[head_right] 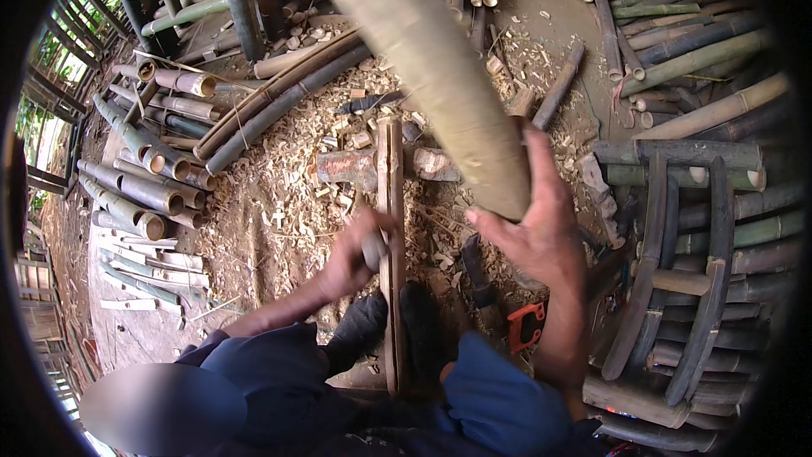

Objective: The person splits a bamboo pole into two halves using a knife and a wooden mallet. They hold the bamboo vertically between their legs, position the knife at the top, and strike the handle with the mallet to drive the blade through the length of the pole.

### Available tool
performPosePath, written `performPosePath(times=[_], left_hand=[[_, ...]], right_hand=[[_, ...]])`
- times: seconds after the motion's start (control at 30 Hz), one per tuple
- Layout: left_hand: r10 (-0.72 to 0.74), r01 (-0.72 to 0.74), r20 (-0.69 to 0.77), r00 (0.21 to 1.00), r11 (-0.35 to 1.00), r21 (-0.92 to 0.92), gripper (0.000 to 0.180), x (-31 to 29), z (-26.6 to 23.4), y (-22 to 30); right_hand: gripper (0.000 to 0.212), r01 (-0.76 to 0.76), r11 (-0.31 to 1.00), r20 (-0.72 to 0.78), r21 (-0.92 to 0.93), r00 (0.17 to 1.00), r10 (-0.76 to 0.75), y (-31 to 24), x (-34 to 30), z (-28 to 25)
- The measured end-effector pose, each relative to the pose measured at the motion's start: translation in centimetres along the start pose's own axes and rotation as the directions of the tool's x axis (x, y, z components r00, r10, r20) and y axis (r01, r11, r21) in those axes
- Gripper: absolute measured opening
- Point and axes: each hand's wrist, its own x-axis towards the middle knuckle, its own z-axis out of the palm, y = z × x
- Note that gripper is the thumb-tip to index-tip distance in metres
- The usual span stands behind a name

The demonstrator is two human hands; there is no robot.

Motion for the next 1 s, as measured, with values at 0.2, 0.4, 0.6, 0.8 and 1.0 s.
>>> performPosePath(times=[0.2, 0.4, 0.6, 0.8, 1.0], left_hand=[[-0.465, 0.443, -0.038, 0.885, 0.863, -0.243, 0.029, 15.6, -3.2, -0.9], [-0.331, 0.365, 0.282, 0.900, 0.928, -0.076, 0.032, 20.4, 0.8, -6.5], [-0.346, 0.392, 0.361, 0.866, 0.918, -0.060, 0.024, 20.7, 1.5, -7.7], [-0.298, 0.351, 0.355, 0.886, 0.932, -0.095, 0.026, 20.5, 1.6, -8.4], [-0.285, 0.356, 0.279, 0.917, 0.901, -0.250, 0.023, 18.8, 0.1, -8.6]], right_hand=[[0.083, -0.157, 0.926, -0.225, 0.344, 0.943, 0.244, 2.7, -3.6, -1.7], [0.094, -0.287, 0.905, -0.179, 0.314, 0.918, 0.353, 5.5, -5.3, -1.9], [0.097, -0.284, 0.919, -0.208, 0.272, 0.916, 0.344, 6.3, -5.9, -2.0], [0.098, -0.247, 0.923, -0.218, 0.295, 0.923, 0.317, 5.0, -5.5, -2.1], [0.090, -0.146, 0.965, -0.268, 0.216, 0.942, 0.202, 3.0, -4.0, -1.9]])
